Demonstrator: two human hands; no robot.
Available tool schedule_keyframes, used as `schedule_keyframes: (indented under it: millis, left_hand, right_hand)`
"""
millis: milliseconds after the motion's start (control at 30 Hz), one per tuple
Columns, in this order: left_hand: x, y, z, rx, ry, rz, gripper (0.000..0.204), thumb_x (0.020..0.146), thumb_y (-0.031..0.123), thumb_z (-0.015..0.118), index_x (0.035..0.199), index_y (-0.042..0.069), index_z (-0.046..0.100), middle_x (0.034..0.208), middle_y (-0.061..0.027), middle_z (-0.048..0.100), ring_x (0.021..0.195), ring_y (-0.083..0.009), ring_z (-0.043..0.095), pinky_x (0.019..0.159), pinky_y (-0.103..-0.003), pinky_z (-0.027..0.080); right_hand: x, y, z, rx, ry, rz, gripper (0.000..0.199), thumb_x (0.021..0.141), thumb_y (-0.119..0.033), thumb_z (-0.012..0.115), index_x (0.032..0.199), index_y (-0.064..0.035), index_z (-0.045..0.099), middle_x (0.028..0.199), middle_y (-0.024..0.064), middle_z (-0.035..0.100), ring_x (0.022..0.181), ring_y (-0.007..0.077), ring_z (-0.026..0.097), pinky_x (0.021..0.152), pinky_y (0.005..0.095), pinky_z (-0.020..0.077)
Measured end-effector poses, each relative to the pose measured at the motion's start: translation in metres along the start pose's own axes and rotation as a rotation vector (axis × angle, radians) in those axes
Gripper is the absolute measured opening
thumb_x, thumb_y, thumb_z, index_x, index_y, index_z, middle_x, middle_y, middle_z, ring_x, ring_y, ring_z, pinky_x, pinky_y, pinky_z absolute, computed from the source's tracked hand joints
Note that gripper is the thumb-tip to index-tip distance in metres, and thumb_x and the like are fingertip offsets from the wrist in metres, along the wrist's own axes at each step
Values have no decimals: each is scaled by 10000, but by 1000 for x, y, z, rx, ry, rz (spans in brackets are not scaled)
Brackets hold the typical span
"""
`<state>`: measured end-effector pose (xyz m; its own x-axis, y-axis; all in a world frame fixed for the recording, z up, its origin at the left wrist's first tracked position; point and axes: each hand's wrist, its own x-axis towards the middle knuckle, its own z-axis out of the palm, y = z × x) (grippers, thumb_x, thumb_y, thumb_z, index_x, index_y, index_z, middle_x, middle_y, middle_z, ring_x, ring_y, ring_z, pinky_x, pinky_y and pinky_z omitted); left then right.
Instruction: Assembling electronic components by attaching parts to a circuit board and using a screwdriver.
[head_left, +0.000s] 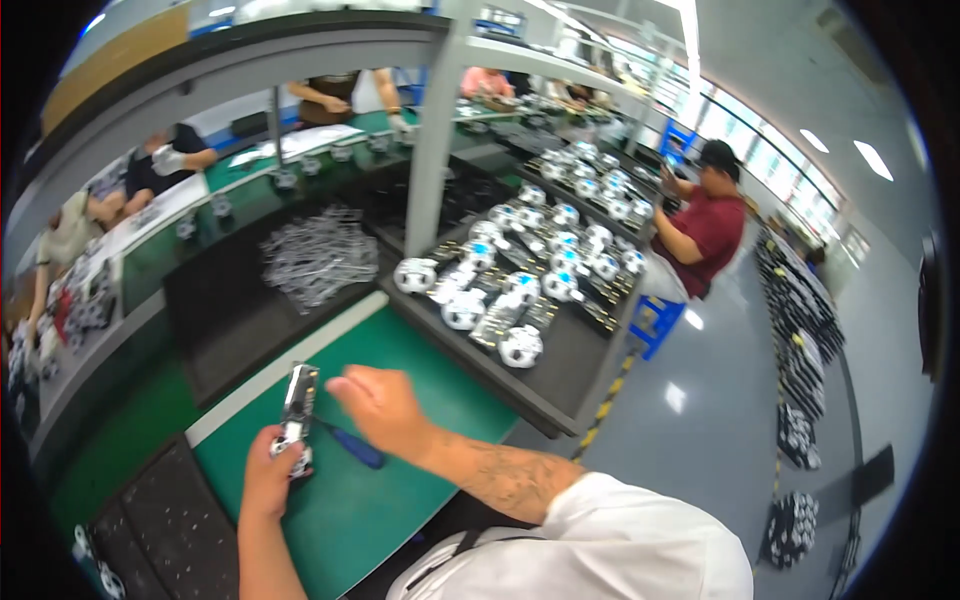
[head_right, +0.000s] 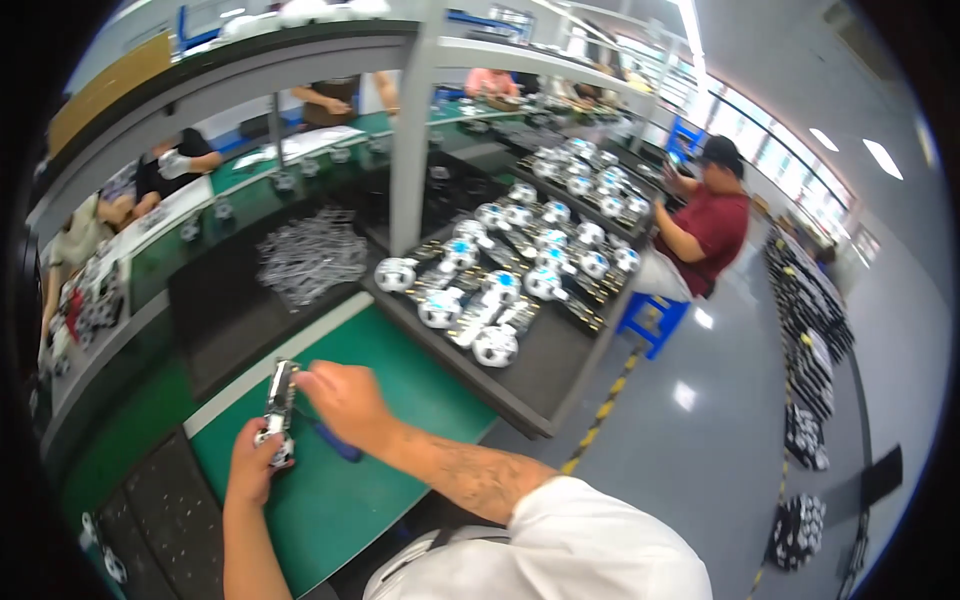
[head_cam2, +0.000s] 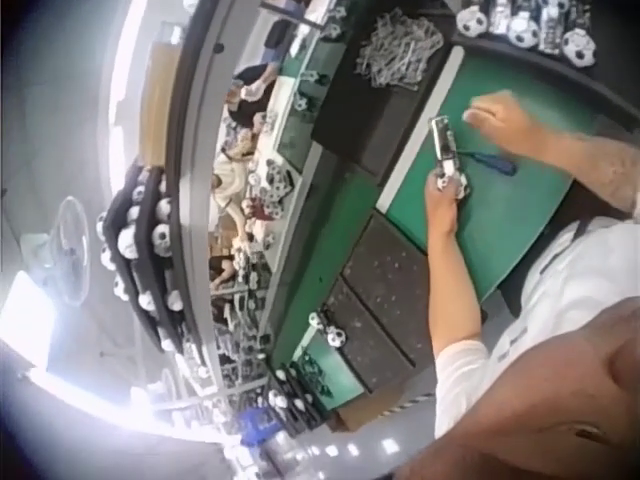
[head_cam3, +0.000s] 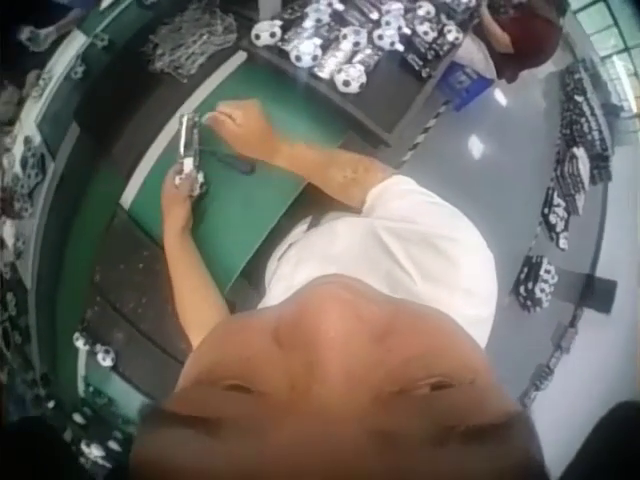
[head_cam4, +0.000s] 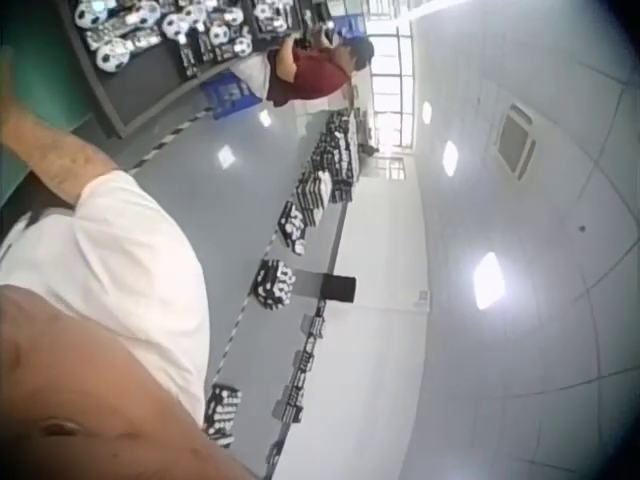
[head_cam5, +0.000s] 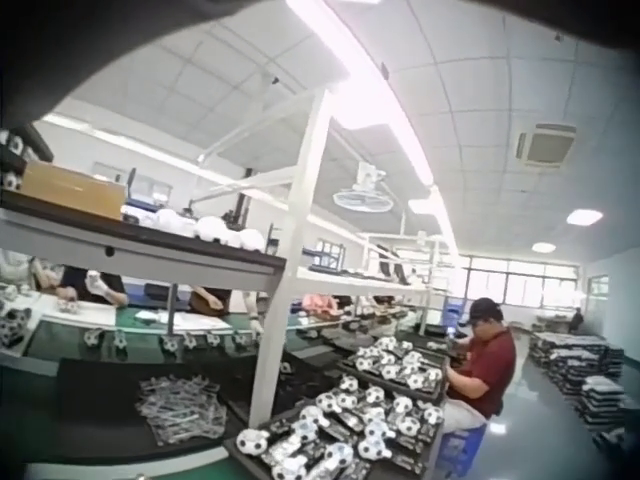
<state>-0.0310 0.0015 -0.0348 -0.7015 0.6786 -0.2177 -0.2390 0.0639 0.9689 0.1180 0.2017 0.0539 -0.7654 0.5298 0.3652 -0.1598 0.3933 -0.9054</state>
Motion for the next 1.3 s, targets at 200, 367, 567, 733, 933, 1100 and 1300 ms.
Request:
schedule_keyframes:
  millis: [200, 367, 567, 733, 933, 1100, 1300]
  left_hand:
    - [10, -3, 2, -124, 8, 69, 391, 944, 70, 727, 1290, 33, 548, 1072, -141, 668, 867, -202, 676, 763, -329, 610]
    - [7, 6, 0, -265, -24, 119, 409, 930, 34, 728, 1292, 56, 540, 1116, -158, 678, 934, -223, 688, 835, -346, 615]
    - [4, 13, 9, -384, -19, 55, 400, 914, -6, 710, 1267, 34, 528, 1131, -169, 680, 955, -229, 690, 847, -333, 605]
    - [-3, 20, 12, -421, 19, 34, 418, 908, 17, 732, 1270, 26, 524, 1138, -170, 679, 947, -222, 692, 842, -312, 589]
    - [4, 1, 9, -160, -127, 203, 440, 895, 56, 764, 1289, 27, 570, 1164, -147, 682, 926, -188, 679, 826, -278, 561]
    - [-7, 12, 18, 87, -263, 98, 498, 841, 76, 809, 1301, 33, 625, 1119, -118, 695, 977, -215, 688, 911, -353, 594]
    - [-21, 26, 22, 372, -457, 362, 481, 825, 103, 829, 1272, 22, 671, 1130, -96, 716, 963, -213, 689, 917, -330, 559]
  right_hand:
    - [-39, 81, 3, -702, -181, -58, 432, 881, -287, 785, 1204, -47, 628, 1191, 175, 642, 1068, 363, 618, 944, 454, 521]
    - [-49, 61, 12, -744, -272, 3, 456, 864, -325, 789, 1186, -38, 640, 1092, 167, 681, 968, 373, 648, 892, 455, 546]
    - [-40, 70, 21, -820, -518, 115, 401, 893, -287, 731, 1179, -22, 637, 953, 147, 719, 814, 390, 671, 799, 449, 570]
    - [-4, 76, -7, 168, -242, 491, 314, 953, -193, 628, 1216, -22, 614, 867, 99, 682, 683, 218, 622, 605, 323, 528]
    - [20, 34, 2, 937, -115, 492, 268, 987, -145, 621, 1227, -25, 610, 841, 70, 649, 649, 120, 556, 535, 255, 461]
    - [23, 16, 15, 604, -50, 325, 278, 1005, -130, 634, 1258, -20, 606, 833, 56, 638, 606, 87, 523, 508, 226, 428]
    - [21, 21, 5, 611, -238, 511, 333, 1013, -161, 652, 1315, -29, 602, 843, 48, 634, 599, 76, 513, 508, 207, 417]
